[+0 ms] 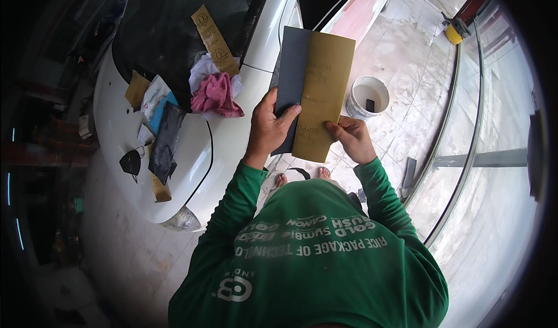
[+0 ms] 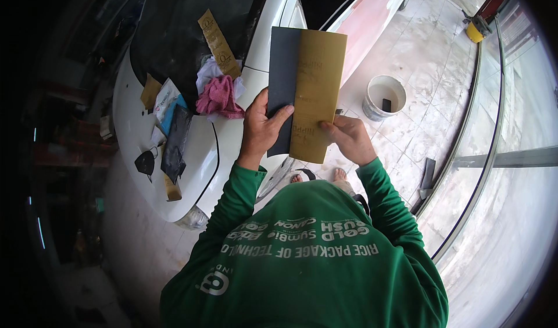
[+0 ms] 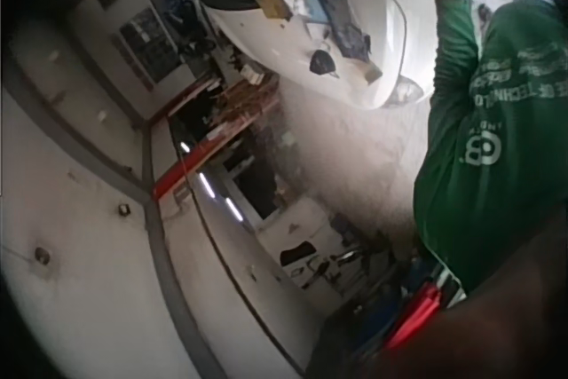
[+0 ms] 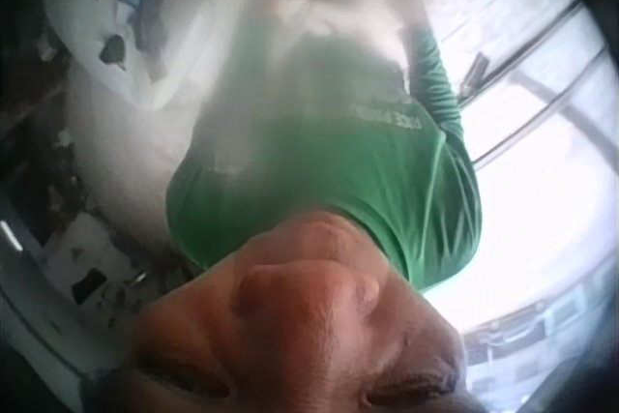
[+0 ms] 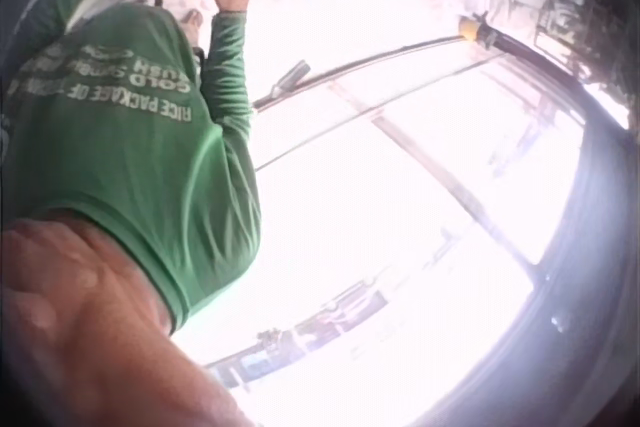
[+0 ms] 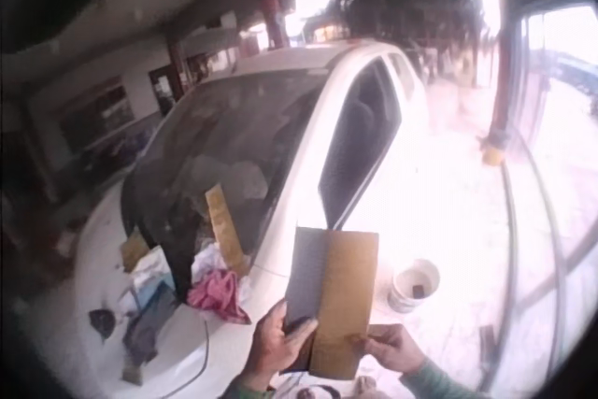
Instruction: The person sands a pink primer-coated car door using a sanding block and sandpaper, wiping the surface with a cloth between passes. The person also tears a sheet of sandpaper and attaches it to a sanding block.
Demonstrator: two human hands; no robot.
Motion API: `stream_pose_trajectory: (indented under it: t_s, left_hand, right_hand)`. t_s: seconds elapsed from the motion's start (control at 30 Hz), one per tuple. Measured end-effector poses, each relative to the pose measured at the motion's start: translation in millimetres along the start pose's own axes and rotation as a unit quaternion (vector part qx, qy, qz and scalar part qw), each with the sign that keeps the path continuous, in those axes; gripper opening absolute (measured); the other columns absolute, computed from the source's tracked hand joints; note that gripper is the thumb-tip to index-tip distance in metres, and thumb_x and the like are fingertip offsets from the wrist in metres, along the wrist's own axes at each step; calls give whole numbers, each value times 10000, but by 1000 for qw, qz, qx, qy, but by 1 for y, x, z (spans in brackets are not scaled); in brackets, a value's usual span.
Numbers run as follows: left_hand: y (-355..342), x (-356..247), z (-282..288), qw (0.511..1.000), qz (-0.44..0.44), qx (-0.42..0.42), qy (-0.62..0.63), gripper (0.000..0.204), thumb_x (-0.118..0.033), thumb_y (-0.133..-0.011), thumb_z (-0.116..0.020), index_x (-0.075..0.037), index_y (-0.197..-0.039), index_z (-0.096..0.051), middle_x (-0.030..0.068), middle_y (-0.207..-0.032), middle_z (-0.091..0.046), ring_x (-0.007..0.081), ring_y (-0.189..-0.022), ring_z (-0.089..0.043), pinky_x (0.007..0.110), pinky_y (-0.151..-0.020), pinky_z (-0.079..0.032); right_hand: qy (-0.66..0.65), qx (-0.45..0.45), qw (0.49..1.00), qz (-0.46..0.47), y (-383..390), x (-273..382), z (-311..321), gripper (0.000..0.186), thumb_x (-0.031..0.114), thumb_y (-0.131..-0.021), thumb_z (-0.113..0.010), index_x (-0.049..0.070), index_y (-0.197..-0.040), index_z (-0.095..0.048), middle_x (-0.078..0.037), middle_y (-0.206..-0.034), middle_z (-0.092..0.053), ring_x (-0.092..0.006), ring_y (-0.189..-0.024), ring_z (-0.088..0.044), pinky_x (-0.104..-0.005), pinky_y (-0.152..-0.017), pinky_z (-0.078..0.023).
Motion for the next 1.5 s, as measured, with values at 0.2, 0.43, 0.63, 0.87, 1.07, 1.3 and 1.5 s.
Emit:
stream_pose_trajectory:
  t_s: [0.2, 0.43, 0.63, 0.87, 1.07, 1.3, 1.5]
  left_hand:
    - [11, 2, -3, 988, 29, 50, -141, 345, 44, -946, -710, 57, -1285, -647, 122, -1106, -766, 152, -1001, -720, 305, -904, -561]
    - [17, 18, -3, 986, 34, 34, -162, 319, -114, -990, -723, 57, -1251, -658, 221, -879, -723, 295, -707, -695, 383, -671, -535]
    - [24, -20, -19, 989, -13, 3, -149, 437, -220, -1104, -611, 78, -1424, -597, 266, -1253, -724, 324, -1100, -742, 374, -923, -567]
    - [45, -19, -47, 959, -103, 70, -257, 765, -399, -1092, -591, 85, -1624, -329, 310, -1708, -281, 494, -1571, -311, 533, -1254, -334]
    - [45, -23, -53, 892, -125, 87, -425, 992, -579, -1013, -632, 96, -1640, -266, 306, -1742, -161, 515, -1592, -221, 602, -1265, -266]
    - [41, -27, -43, 941, -101, 141, -290, 905, -500, -984, -726, 64, -1607, -391, 294, -1725, -236, 480, -1530, -388, 505, -1207, -417]
    - [-2, -59, 9, 984, -89, 24, -153, 371, -226, -962, -818, -3, -1244, -729, 113, -1196, -757, 229, -1018, -745, 343, -914, -589]
  right_hand:
    - [-301, -91, 948, -44, -17, -4, -17, 344, 164, -1009, -763, -41, -1279, -704, -114, -1153, -766, -195, -998, -740, -351, -885, -589]
    - [-234, -175, 956, 13, -32, 3, -17, 251, 183, -1011, -770, -31, -1142, -765, -88, -1052, -784, -156, -915, -735, -312, -815, -590]
    - [-215, -246, 944, 48, -35, 1, -32, 214, 154, -1031, -735, -46, -1098, -770, -83, -995, -786, -130, -855, -718, -298, -759, -581]
    - [-279, -210, 937, 38, -41, 1, -35, 263, 176, -1064, -676, -51, -1184, -733, -108, -1090, -776, -154, -911, -737, -310, -796, -606]
    - [-470, -151, 869, 21, -23, 64, -57, 371, 272, -1079, -668, -41, -1275, -698, -114, -1174, -759, -178, -982, -745, -312, -843, -618]
    - [-127, -188, 971, 76, -28, 23, -31, 296, 254, -1033, -758, -6, -1174, -770, -77, -1053, -795, -117, -933, -720, -284, -816, -583]
    - [-45, -22, 997, 58, -18, 31, -21, 323, 210, -995, -803, -14, -1222, -751, -65, -1107, -790, -120, -986, -708, -303, -870, -577]
Point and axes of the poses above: each hand's wrist, its own y-axis away from the middle knuckle, its own z-axis out of the back of the hand, x = y × z, the point moved 4 cm from there along -y, towards the middle knuckle
